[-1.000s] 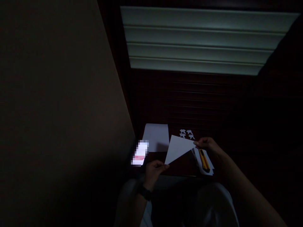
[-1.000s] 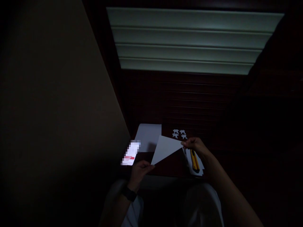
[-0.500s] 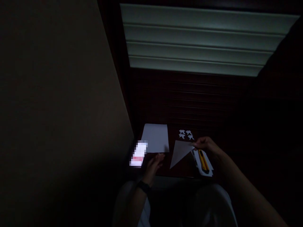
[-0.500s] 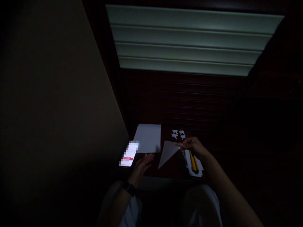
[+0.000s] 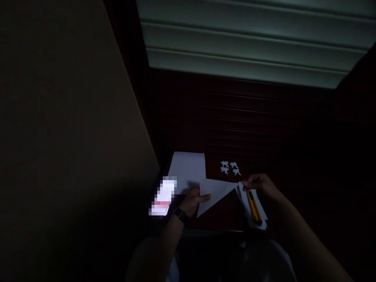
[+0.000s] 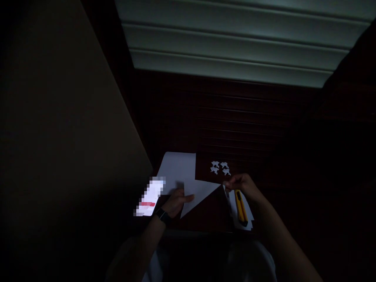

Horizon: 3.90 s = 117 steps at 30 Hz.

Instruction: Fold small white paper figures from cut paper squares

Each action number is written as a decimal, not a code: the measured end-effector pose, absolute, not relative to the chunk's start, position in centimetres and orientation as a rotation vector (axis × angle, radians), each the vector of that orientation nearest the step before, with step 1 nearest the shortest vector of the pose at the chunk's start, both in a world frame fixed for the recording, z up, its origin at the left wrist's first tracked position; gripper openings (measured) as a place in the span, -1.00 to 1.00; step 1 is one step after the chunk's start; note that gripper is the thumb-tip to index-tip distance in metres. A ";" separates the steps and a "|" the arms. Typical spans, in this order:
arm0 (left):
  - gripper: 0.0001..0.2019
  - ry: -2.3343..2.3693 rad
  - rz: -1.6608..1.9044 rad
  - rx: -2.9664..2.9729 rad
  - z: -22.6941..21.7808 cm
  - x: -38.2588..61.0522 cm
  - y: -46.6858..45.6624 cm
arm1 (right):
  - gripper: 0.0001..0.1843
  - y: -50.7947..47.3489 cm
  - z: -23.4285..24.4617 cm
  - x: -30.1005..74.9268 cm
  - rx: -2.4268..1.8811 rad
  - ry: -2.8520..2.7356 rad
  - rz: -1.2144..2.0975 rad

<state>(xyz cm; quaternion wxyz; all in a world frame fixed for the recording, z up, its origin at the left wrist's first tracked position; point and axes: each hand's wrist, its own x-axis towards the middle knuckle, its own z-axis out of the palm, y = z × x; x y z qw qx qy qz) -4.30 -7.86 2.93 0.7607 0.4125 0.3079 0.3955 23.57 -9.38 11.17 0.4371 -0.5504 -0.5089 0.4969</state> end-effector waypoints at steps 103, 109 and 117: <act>-0.75 0.846 0.547 1.088 5.1 -4.0 1.4 | -0.67 -1.5 3.7 20.0 -1.245 -0.869 1.803; -0.61 0.892 0.787 0.832 3.4 -3.6 1.8 | -0.85 -0.8 1.2 20.2 -1.298 -0.810 1.493; -0.81 0.798 1.045 0.706 1.9 -2.9 2.7 | -0.76 -0.3 1.0 18.5 -1.318 -0.927 1.290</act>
